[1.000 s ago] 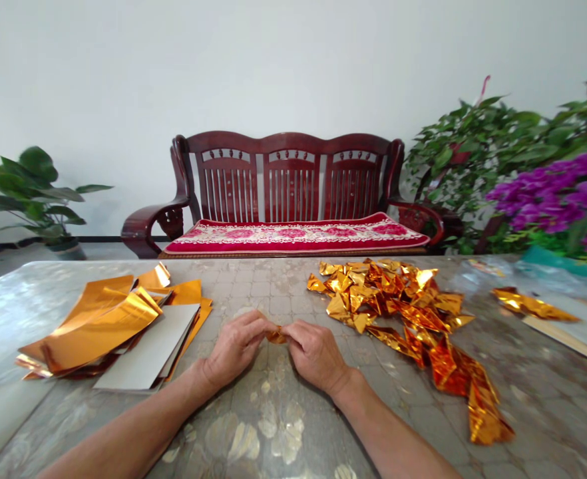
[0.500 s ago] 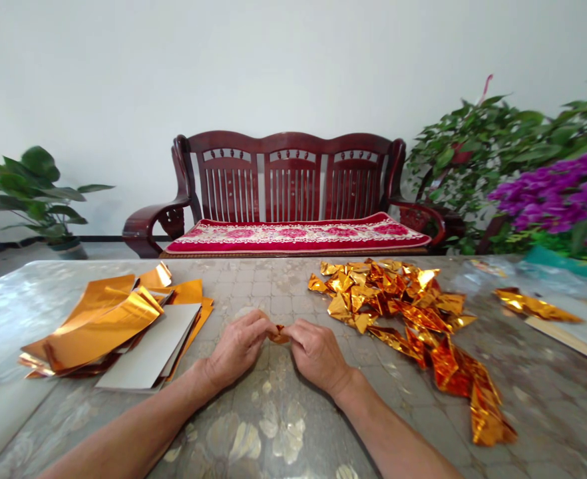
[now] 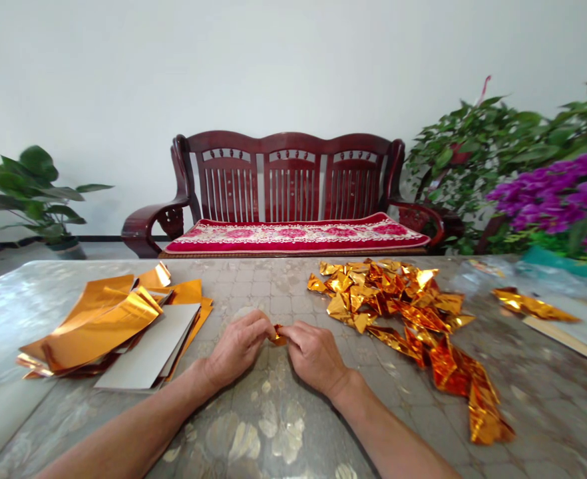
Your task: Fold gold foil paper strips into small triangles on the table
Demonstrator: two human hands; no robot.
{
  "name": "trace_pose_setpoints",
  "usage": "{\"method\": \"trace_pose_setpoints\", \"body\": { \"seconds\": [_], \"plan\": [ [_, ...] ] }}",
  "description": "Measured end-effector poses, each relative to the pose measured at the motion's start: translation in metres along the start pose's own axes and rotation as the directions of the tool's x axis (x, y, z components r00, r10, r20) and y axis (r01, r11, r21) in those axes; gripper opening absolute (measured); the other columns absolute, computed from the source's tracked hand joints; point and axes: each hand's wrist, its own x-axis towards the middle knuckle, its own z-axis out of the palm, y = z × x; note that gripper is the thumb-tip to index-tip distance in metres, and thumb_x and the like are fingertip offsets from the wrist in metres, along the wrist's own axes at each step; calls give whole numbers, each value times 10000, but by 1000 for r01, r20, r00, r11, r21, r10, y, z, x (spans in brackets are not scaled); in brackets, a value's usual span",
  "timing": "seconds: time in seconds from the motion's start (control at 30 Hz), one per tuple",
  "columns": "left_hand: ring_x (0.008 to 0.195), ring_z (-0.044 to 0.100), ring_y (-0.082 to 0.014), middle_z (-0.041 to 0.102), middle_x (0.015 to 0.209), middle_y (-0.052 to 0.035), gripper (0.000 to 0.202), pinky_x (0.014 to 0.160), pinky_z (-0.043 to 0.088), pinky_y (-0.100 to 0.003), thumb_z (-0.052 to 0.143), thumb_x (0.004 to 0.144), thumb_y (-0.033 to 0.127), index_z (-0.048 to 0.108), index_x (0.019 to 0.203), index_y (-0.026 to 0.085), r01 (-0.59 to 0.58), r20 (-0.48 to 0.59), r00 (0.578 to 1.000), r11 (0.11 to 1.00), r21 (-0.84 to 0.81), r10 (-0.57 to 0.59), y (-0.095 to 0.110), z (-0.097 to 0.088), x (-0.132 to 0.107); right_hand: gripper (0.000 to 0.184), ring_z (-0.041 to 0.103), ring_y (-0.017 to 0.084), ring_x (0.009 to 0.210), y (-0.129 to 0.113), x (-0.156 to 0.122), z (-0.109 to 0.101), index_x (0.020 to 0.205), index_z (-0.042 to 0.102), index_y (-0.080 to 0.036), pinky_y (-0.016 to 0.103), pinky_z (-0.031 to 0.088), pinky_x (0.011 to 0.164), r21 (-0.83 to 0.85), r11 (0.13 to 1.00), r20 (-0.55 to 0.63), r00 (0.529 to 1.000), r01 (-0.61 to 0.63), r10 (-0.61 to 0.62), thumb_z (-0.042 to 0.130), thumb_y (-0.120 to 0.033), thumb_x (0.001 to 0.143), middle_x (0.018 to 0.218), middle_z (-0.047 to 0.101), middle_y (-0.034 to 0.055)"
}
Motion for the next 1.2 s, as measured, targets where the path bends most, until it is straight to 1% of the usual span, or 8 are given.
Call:
{"method": "trace_pose_setpoints", "body": {
  "seconds": [0.2,0.33,0.4,0.53,0.67,0.73,1.0,1.2],
  "plan": [
    [853,597,-144,621,890,-24,275,776,463,-255,406,945,116,654,902,224,15,-12,1000,1000,-15,-15,-2,2,-1,353,669,169,794,0,1,-1,1075,702,-204,257,507,724,4,1000,-5,1000,21,-21,466,-49,862,870,710,54],
    [861,608,-145,632,907,-19,209,779,475,-257,444,953,156,638,972,230,20,-36,999,1000,-18,-21,-5,5,-1,381,673,167,801,1,0,-1,1107,697,-221,258,518,730,18,1000,-6,1000,19,-19,468,-44,859,877,713,51],
    [873,616,-147,644,921,-16,179,790,480,-261,481,938,151,616,1028,228,43,-61,997,999,-20,-44,-6,7,-1,381,678,170,813,1,0,0,1107,695,-220,265,523,745,16,1000,-13,1000,20,-20,472,-41,855,894,717,50],
    [918,632,-155,680,976,-22,243,816,485,-269,531,899,105,592,1107,214,121,-106,987,992,-15,-122,-8,10,0,369,692,177,858,1,0,1,1125,678,-218,281,538,779,14,1000,-22,1000,21,-21,467,-52,873,954,731,50],
    [868,640,-152,692,909,-12,171,792,483,-260,523,928,161,668,993,223,144,-78,986,989,-27,-146,-11,11,1,360,695,180,963,2,0,1,1224,620,-228,301,542,872,20,1000,-75,997,4,-2,475,-108,917,1091,728,54],
    [829,639,-153,694,868,-13,170,767,479,-257,529,932,186,695,944,220,151,-63,986,988,-25,-152,-13,11,2,356,693,184,987,3,1,2,1236,613,-224,308,547,881,15,1000,-93,996,-7,8,478,-120,923,1114,723,60],
    [789,649,-155,721,828,-17,159,726,460,-246,567,910,196,723,884,212,180,-34,983,983,-16,-181,-10,7,3,279,702,187,928,4,5,1,1100,684,-237,309,555,837,27,995,-63,993,-95,97,502,-144,909,1030,743,45],
    [751,641,-156,719,806,-20,185,690,437,-250,540,928,236,708,857,212,193,-25,981,980,44,-192,-9,8,2,187,699,186,839,1,6,-1,982,696,-243,281,522,738,13,989,-33,988,-149,150,523,-199,926,920,748,27]
  ]
}}
